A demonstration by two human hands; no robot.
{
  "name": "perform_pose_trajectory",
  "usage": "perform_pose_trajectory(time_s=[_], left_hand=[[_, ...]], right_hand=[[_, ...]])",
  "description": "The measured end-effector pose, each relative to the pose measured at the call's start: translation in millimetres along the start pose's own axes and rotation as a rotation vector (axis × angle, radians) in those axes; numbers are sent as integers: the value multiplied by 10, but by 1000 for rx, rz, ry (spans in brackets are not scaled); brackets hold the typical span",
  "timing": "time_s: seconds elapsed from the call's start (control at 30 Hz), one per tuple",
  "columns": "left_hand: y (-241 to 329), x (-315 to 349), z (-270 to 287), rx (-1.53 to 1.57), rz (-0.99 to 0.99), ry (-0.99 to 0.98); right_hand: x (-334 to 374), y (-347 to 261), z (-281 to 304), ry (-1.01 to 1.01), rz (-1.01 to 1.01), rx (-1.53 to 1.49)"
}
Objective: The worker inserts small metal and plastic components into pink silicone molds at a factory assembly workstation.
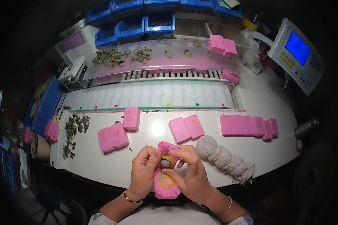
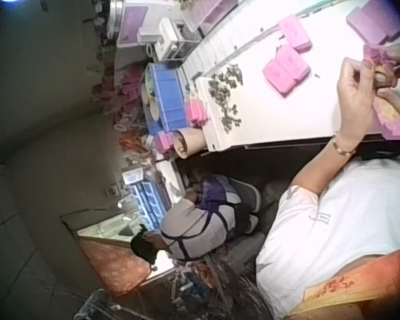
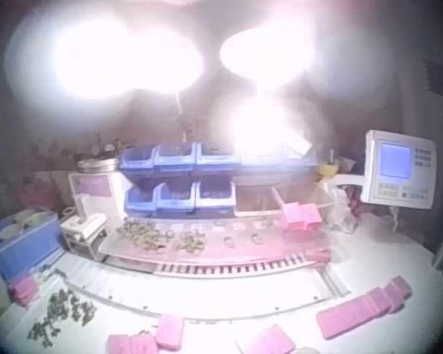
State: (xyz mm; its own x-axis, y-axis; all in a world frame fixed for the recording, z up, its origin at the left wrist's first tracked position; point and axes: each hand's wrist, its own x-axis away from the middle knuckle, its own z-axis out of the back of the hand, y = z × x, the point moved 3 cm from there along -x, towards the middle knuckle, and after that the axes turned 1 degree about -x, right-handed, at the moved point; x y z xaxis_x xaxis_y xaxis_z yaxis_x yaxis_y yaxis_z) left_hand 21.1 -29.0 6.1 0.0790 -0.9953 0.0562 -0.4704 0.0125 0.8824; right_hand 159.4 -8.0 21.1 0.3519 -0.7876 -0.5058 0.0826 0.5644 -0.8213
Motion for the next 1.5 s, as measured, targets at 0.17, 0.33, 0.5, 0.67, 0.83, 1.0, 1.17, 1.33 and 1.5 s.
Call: perform_pose_trajectory(time_s=[0.17, 0.33, 0.5, 0.67, 0.83, 1.0, 1.17, 1.33, 1.5], left_hand=[[-66, 20, 96, -77, -38, 54], [-57, 34, 58, -99, -52, 66], [-85, 24, 57, -104, -53, 78], [-91, 28, 57, -100, -56, 68], [-56, 51, 43, -141, -97, 67], [-30, 68, 19, -155, -132, 46], [-47, 65, 10, -146, -156, 31], [-53, 71, 11, -151, -142, 41], [-85, 46, 45, -189, -163, 63]], right_hand=[[-88, -142, -28, -166, -78, 176], [-2, -95, -24, -59, -28, 135], [42, -55, -16, -7, -58, 27], [64, -48, -9, 5, -95, 14], [63, -60, -9, 0, -62, 15], [94, -65, 1, 14, -33, -26], [120, -23, 27, 5, -22, -14], [139, 5, 23, 8, -23, 6], [166, 23, 44, 24, -67, 50]])
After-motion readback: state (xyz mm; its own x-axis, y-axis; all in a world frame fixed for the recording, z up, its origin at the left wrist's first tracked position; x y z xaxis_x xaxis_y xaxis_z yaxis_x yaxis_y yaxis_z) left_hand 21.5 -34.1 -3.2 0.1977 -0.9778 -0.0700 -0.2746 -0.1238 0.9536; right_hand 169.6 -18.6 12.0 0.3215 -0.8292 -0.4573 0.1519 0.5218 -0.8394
